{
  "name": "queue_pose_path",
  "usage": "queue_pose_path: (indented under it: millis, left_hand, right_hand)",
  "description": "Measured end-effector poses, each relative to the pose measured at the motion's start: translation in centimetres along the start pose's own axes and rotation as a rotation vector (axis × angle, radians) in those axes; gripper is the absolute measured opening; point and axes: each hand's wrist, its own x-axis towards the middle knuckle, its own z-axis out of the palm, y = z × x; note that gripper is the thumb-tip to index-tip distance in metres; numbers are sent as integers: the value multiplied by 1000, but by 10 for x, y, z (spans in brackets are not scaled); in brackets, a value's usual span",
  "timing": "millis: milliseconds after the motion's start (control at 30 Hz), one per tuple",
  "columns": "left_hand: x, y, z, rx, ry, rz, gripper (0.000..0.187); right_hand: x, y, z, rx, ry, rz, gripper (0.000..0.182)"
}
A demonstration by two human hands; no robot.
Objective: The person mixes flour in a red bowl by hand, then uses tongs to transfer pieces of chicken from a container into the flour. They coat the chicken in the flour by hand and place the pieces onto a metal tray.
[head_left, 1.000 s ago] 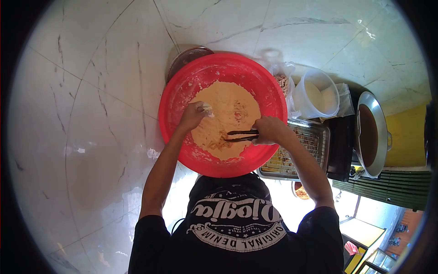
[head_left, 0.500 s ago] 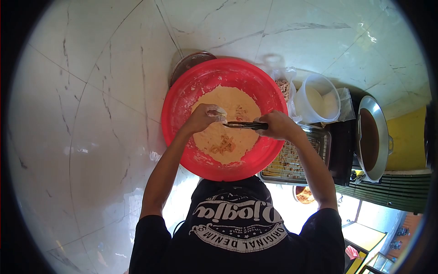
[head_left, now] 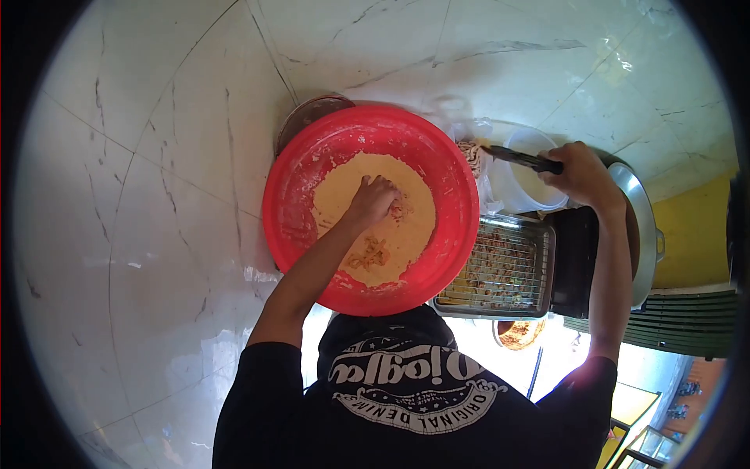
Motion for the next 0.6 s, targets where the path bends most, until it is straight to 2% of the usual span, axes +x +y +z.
queue_pose_path:
  millis: [33, 67, 100, 133, 167, 233, 267, 333, 400, 467, 533, 600]
  left_hand:
    - [6, -1, 14, 102, 13, 40, 24]
    - [12, -4, 34, 100, 14, 43, 24]
    - [20, -11, 63, -74, 157, 5, 23]
    - [23, -7, 66, -248, 299, -30, 23]
    - [25, -5, 69, -251, 297, -22, 23]
    - [16, 9, 43, 17, 154, 24, 22]
    - [16, 9, 40, 15, 155, 30, 22]
    - [14, 7, 36, 239, 54, 108, 19]
    - [9, 10, 22, 125, 52, 73, 18]
    - [-2, 15, 10, 10, 39, 38, 17]
    - [-7, 11, 0, -97, 147, -10, 13]
    - [-10, 4, -3, -48, 108, -33, 13]
  right_hand:
    - [-1, 11, -4, -48, 104, 53, 30]
    - [1, 22, -5, -50, 104, 57, 30]
    - [6, 33, -5, -114, 52, 175, 34]
    - [11, 44, -4, -177, 1, 295, 38]
    - [18, 57, 1, -217, -95, 323, 42]
    - [25, 80, 23, -234, -117, 327, 42]
    - [28, 89, 36, -252, -136, 321, 42]
    - [32, 96, 57, -257, -150, 328, 42]
    - [41, 105, 73, -266, -160, 333, 42]
    - [52, 113, 87, -262, -293, 377, 38]
    - [56, 116, 96, -276, -266, 352, 39]
    - [62, 122, 110, -254, -248, 330, 40]
